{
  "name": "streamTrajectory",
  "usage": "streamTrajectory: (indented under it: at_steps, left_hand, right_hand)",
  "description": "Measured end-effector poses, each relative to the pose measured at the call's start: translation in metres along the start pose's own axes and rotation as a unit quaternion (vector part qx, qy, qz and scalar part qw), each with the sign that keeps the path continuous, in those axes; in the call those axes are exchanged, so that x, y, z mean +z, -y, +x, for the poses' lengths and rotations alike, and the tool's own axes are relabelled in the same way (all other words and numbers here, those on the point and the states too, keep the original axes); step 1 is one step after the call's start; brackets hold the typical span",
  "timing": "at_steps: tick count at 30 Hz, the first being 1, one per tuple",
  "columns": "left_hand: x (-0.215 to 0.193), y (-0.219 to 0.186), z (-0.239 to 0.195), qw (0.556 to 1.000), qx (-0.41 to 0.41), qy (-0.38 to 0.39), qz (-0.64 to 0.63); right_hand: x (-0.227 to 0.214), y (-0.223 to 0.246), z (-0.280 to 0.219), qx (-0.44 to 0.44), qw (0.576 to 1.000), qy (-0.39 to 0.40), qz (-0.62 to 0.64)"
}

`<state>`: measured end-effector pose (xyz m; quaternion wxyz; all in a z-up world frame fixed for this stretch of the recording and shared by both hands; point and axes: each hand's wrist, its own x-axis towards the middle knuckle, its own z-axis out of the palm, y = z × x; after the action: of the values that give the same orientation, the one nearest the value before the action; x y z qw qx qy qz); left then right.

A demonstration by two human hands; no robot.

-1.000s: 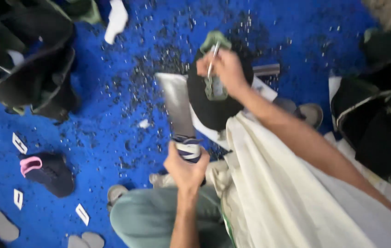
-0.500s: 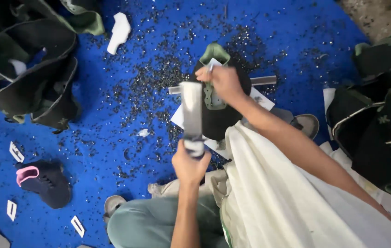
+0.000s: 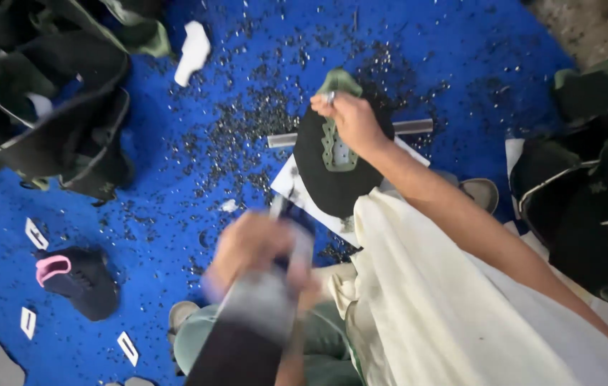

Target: The person punches decorative or functional holes into shoe upper components using a manual punch tool and a mallet.

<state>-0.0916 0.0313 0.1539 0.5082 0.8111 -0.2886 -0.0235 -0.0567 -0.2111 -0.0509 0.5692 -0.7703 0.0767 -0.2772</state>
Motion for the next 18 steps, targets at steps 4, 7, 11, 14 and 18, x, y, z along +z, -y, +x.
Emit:
streamTrajectory:
  at_steps: [4,7,11,14,18]
  left_hand:
    - [0.046,0.093,-0.023,0.991,-0.064,0.036,0.112]
    - [0.015,0.086,-0.075,0.951,-0.264,0.124,0.101]
    - [-0.051,0.102,-0.157,0.848,-0.323,0.261,0.330]
    - [-0.060,0.104,-0.137,0.868,-0.207,0.298,0.339]
    - [-0.007,0.105,-0.038,0.932,-0.061,0.160,0.318]
  right_hand:
    - [-0.006,0.004,-0.004,-0.052,0.993,0.030,-0.105]
    - [-0.018,-0.026,-0.019,0.052,0.998,-0.007,0.045]
    - [-0.045,-0.042,-0.035,0.195,0.865,-0.172,0.429]
    - [-0.075,-0.033,-0.068,0.246,0.817,-0.244,0.461]
    - [-0.112,-0.043,-0.139,0.308,0.855,-0.227,0.351]
